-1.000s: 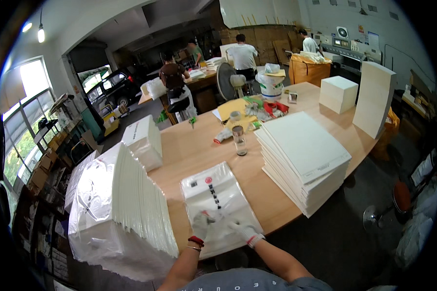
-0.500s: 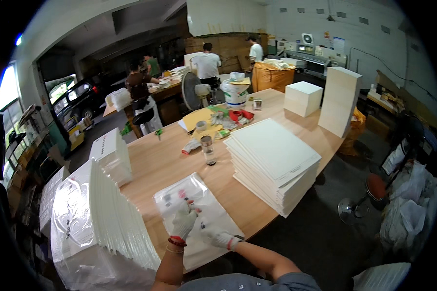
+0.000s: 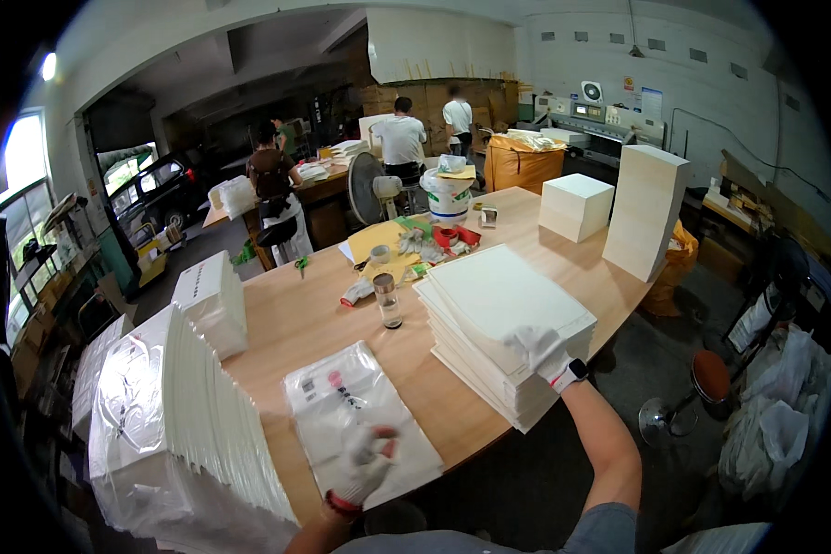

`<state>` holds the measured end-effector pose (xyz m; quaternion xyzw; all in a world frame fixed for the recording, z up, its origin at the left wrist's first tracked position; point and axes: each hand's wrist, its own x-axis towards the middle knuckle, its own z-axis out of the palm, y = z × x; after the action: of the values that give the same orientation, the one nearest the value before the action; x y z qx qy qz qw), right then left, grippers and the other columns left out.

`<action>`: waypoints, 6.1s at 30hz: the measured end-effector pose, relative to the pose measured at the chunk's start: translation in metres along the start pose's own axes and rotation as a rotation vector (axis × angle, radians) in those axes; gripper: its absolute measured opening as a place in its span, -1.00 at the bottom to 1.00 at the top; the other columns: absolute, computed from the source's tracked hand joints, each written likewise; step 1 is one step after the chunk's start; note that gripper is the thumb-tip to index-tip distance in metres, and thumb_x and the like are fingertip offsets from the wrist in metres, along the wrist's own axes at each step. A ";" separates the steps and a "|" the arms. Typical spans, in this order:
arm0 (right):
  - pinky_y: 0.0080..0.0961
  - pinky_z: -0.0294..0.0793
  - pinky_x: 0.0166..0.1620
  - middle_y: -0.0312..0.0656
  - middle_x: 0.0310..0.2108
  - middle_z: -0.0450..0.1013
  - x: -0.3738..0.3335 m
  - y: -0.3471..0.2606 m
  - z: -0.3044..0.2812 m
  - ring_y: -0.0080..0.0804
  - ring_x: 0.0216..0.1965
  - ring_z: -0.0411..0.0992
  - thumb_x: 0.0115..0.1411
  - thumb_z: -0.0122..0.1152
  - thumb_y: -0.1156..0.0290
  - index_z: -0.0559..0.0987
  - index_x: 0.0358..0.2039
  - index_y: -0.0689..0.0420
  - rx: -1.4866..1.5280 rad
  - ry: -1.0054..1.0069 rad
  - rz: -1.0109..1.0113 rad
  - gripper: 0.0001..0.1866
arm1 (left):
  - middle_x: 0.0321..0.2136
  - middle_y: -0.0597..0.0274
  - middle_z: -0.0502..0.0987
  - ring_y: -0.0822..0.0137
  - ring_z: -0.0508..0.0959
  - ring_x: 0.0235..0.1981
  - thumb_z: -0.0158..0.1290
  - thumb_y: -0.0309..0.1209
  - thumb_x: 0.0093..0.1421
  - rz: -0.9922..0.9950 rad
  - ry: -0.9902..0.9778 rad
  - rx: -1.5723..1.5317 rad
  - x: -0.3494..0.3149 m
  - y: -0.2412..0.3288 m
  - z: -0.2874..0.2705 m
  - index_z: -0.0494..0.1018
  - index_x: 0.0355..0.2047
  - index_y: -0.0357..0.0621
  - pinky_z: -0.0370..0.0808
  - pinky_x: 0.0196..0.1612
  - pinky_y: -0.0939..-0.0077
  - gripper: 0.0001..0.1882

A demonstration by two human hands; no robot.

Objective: The person repeatedly picks up white rectangular foam blocks from a stack on the table and places them into clear plastic bags. The person then folds the top of the bag to seal it and sets the packaged item aside. This process is repeated continuously throughout the clip.

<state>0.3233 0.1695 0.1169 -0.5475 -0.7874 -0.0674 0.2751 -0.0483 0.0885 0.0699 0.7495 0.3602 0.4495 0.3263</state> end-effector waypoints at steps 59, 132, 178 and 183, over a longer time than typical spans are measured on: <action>-0.11 0.43 -0.24 0.19 -0.23 0.43 -0.176 -0.160 0.189 0.10 -0.29 0.45 0.19 -0.09 0.04 -0.11 0.22 0.05 0.206 -0.950 0.135 -0.29 | -0.45 -0.09 0.42 0.02 0.47 -0.38 -0.05 -0.36 0.13 -0.885 0.300 0.304 -0.197 -0.119 -0.010 0.28 -0.33 -0.24 0.36 -0.32 0.19 -0.80; -0.04 0.18 0.08 -0.10 0.10 0.23 -0.011 -0.430 0.137 -0.06 0.10 0.21 0.19 -0.03 0.17 0.45 -0.16 0.03 0.791 -0.055 -1.047 -0.71 | -0.19 -0.07 0.40 -0.02 0.42 -0.15 0.04 -0.34 0.10 -0.190 0.389 1.387 -0.208 0.036 -0.228 0.36 -0.15 -0.25 0.42 -0.09 0.21 -0.67; -0.37 0.45 -0.18 -0.10 -0.32 0.47 -0.047 -0.154 0.097 -0.16 -0.26 0.45 0.11 0.12 0.43 0.53 -0.29 0.15 0.794 -0.086 -0.060 -0.84 | -0.36 0.03 0.51 0.08 0.51 -0.34 0.10 -0.39 0.03 0.028 0.264 0.522 0.043 -0.050 -0.060 0.31 -0.03 -0.26 0.44 -0.27 0.24 -0.53; -0.31 0.36 -0.03 -0.01 -0.11 0.39 -0.040 -0.044 0.006 -0.06 -0.07 0.35 -0.11 0.30 0.14 0.39 -0.04 0.19 -0.161 -0.022 0.003 -0.37 | -0.39 0.06 0.50 0.15 0.53 -0.35 0.13 -0.44 0.02 0.143 0.282 0.490 0.034 -0.014 -0.057 0.37 -0.12 -0.27 0.46 -0.29 0.35 -0.61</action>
<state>0.2914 0.1219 0.1001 -0.5696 -0.7816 -0.1243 0.2217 -0.0915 0.1336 0.0954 0.7595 0.4461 0.4707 0.0499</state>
